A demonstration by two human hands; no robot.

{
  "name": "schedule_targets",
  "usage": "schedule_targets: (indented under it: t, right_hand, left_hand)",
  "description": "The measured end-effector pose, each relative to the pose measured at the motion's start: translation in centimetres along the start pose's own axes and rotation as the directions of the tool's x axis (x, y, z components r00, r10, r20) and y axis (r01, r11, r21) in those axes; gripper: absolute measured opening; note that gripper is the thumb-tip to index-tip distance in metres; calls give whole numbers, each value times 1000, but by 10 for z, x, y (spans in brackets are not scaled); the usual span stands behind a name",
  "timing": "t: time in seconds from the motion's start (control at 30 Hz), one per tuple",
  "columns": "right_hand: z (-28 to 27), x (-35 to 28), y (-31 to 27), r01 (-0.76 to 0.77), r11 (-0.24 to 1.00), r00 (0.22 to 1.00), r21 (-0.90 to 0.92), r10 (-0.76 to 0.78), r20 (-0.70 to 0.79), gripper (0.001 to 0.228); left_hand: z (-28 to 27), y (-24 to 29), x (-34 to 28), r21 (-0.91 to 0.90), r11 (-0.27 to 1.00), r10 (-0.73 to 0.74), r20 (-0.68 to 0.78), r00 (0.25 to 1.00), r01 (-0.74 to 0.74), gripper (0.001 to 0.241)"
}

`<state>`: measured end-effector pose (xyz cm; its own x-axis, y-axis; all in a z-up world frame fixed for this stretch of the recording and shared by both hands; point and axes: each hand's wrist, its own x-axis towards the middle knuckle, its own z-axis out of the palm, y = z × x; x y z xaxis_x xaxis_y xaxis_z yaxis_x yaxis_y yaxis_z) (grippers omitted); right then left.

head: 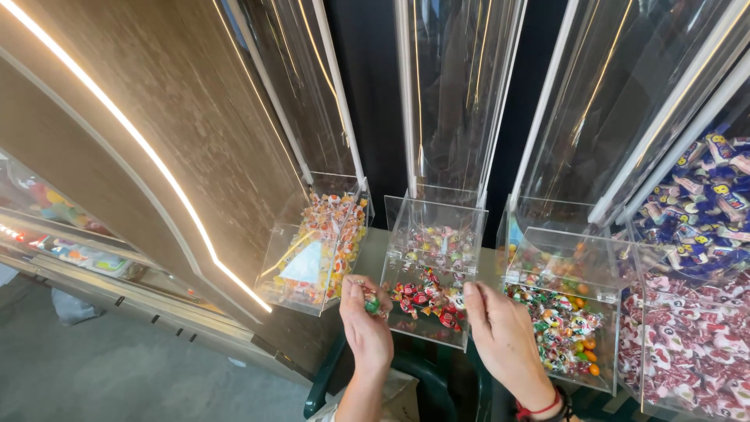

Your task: Sorting mixed candies from a jar into their corresponding dispensers.

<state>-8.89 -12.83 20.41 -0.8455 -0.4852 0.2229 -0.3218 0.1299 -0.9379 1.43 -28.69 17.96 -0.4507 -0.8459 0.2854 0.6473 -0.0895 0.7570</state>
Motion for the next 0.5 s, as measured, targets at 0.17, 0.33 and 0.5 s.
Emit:
schedule_targets:
  t: [0.17,0.33,0.5]
  right_hand:
    - [6,-2,-34,405,862,914,-305,-390,110,13]
    - [6,-11,-50,369,889,929,-272,-366,62,30]
    - [-5,-23,-54,450,884,887,-124,-426,176,54]
  left_hand:
    - [2,21,-5,51,966,-258,82,963,255,22]
    - [-2,8,-16,69,926,-377,261,889,372,18]
    - [6,9,-28,204,964,-253,504,826,171,12]
